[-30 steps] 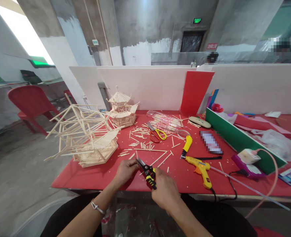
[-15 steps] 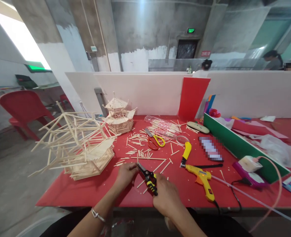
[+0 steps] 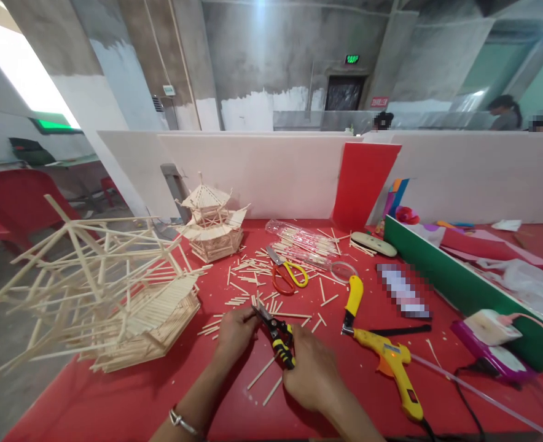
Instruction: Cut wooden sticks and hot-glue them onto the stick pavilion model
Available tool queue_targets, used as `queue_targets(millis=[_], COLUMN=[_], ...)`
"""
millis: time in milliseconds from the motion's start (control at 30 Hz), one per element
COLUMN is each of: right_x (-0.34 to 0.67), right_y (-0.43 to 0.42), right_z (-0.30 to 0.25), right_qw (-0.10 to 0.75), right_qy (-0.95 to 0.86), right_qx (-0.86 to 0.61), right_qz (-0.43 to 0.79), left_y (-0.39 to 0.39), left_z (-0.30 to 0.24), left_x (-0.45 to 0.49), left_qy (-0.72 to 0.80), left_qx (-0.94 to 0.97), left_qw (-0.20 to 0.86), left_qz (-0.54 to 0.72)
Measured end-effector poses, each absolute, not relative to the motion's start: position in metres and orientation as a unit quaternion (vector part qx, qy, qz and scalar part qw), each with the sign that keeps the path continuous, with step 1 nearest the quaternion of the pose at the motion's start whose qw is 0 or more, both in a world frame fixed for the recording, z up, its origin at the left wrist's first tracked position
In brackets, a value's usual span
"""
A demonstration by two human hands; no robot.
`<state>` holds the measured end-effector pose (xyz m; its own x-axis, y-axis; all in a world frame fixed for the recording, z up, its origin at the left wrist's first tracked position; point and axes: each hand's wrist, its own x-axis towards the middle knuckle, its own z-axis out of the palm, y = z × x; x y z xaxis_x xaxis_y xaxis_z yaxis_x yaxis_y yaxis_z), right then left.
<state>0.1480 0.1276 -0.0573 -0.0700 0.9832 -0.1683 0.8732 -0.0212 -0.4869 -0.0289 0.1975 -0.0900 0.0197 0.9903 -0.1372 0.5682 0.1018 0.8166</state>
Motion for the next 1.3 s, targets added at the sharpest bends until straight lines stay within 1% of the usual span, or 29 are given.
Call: queue_targets(millis=[100, 233, 533, 667, 867, 1300], right_x=[0.15, 0.151, 0.154, 0.156, 0.154, 0.152], right_y=[0.137, 0.147, 0.153, 0.159, 0.17, 0.171], right_z=[-0.056, -0.056, -0.051, -0.049, -0.045, -0.048], right_qw=[0.105, 0.116, 0.114, 0.106, 0.104, 0.109], right_qy=[-0.687, -0.682, -0.69, -0.696, -0.699, -0.698], right_qx=[-0.673, -0.673, -0.66, -0.648, -0.647, -0.645], right_qz=[0.254, 0.262, 0.273, 0.291, 0.285, 0.29], left_y=[0.208, 0.216, 0.219, 0.216, 0.214, 0.207], left_z=[-0.091, -0.093, -0.101, -0.095, -0.087, -0.086], left_x=[-0.031, -0.032, -0.032, -0.031, -0.029, -0.025], left_qy=[0.632, 0.624, 0.63, 0.639, 0.661, 0.688], left_qx=[0.621, 0.633, 0.64, 0.643, 0.64, 0.646], left_qw=[0.36, 0.344, 0.327, 0.297, 0.252, 0.179], left_qz=[0.292, 0.302, 0.296, 0.3, 0.301, 0.278])
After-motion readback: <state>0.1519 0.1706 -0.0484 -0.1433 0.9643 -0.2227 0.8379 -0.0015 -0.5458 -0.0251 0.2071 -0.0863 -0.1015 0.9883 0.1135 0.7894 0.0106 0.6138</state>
